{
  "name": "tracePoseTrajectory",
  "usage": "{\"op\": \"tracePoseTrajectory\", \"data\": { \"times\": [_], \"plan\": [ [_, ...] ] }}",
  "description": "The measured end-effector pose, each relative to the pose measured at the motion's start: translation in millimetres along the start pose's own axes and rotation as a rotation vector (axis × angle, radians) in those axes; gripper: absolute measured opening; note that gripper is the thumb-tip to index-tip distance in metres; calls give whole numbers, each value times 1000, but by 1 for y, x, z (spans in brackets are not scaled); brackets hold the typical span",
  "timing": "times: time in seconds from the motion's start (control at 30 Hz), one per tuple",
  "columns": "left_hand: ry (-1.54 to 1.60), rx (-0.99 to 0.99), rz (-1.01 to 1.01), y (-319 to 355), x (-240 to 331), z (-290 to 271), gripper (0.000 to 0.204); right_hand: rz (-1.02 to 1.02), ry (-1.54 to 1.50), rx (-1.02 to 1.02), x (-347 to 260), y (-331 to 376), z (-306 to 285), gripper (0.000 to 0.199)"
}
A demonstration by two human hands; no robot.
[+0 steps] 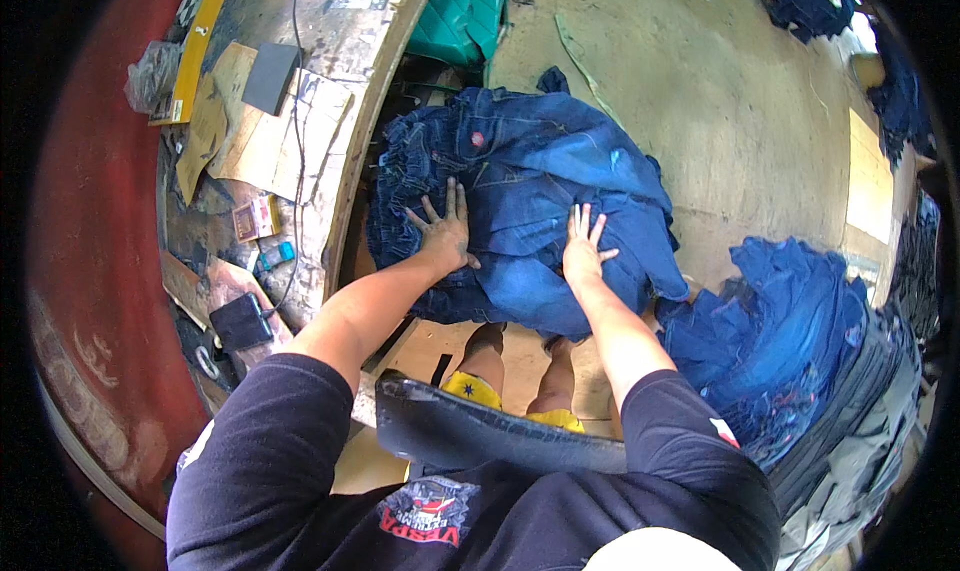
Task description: The person repeatedly marks several pairs of blue jeans with a white marker, then folds each pair and places it on a growing stack. The person handles the jeans one at a time, turning them over as needed to reach different areas before stacking them.
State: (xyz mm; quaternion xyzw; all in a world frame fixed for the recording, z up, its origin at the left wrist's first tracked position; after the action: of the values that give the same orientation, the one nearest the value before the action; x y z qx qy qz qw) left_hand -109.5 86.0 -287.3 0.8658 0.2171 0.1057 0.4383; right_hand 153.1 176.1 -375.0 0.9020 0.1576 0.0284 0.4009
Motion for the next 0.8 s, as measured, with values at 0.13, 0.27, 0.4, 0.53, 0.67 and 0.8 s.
{"op": "tracePoseTrajectory", "data": {
  "times": [0.13,0.27,0.4,0.53,0.67,0.8],
  "plan": [
    [6,-50,8,3,-16,-10,181,-172,-83,-165,7,33,-44,161],
    [35,-19,115,5,-34,-24,186,-467,-80,-75,65,114,-141,124],
    [54,78,274,11,-38,-38,175,-176,-645,453,174,272,-216,62],
    [-66,54,292,19,-33,-50,165,204,-747,865,274,444,-193,33],
    [-189,41,329,36,-30,-71,151,528,-633,1164,372,552,-119,31],
    [-127,118,345,85,-3,-107,120,883,-508,1152,470,566,-56,77]
  ]
}}
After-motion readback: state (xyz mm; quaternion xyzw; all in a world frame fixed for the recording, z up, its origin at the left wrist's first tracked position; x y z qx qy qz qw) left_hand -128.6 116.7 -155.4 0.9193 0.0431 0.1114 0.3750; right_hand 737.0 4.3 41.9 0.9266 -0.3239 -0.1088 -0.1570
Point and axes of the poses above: each hand's wrist, its own y-axis away from the middle knuckle, its own z-axis out of the palm, x = y × z, the point moved 5 cm from there along -y, towards the middle knuckle, and after that the axes turned 2 degrees about x, right-handed, at the moved point
